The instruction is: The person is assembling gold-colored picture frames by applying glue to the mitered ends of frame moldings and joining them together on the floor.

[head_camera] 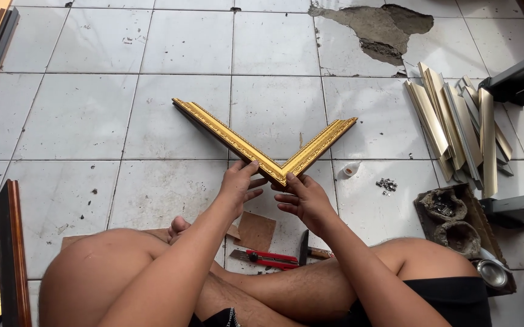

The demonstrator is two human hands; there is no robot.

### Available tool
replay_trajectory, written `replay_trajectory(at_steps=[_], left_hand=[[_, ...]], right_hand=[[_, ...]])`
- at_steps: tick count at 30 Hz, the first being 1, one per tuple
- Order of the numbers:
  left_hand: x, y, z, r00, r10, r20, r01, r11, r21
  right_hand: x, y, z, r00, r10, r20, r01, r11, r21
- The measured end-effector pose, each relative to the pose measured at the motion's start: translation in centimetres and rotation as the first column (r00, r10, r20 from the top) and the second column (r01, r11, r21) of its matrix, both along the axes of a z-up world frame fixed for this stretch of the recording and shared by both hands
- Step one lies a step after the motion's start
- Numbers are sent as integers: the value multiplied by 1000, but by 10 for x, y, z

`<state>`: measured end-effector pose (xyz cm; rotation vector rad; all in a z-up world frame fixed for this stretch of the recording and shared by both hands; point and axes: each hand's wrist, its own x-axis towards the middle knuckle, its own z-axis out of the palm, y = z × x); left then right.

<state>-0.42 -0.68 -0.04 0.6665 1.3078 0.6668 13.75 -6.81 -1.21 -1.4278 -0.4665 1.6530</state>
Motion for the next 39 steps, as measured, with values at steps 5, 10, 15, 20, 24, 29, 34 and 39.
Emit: replay_trajectory(at_steps=[5, 10, 15, 20, 24, 29, 34, 39], left_hand=[[5, -3, -5, 946, -245, -213, 256, 966, 29], [5, 0, -40, 876, -344, -339, 373, 927, 25], [4, -3, -32, 850, -374, -370, 416, 908, 38], [3, -3, -23, 876, -349, -333, 378, 926, 23], [4, -4, -21, 883, -319, -343, 355, 933, 48], [-3, -3, 6, 964, -111, -241, 172, 953, 251], [-43, -23, 89, 989, 28, -148, 47, 877, 478], [-127, -67, 138, 983, 131, -132, -19, 775, 632]], right_hand=[[5, 6, 2, 998, -62, -11, 62, 998, 3], [10, 8, -6, 993, -7, 117, 10, 999, -31], [15, 7, -15, 959, 24, 282, -5, 998, -70], [18, 5, -15, 901, 23, 434, 13, 997, -79], [18, -3, -15, 861, 33, 507, -12, 999, -44], [20, -11, -31, 811, -44, 584, 53, 999, 1], [21, -21, -28, 795, -51, 605, 59, 998, 7], [18, -29, -27, 769, -1, 639, -2, 1000, 4]])
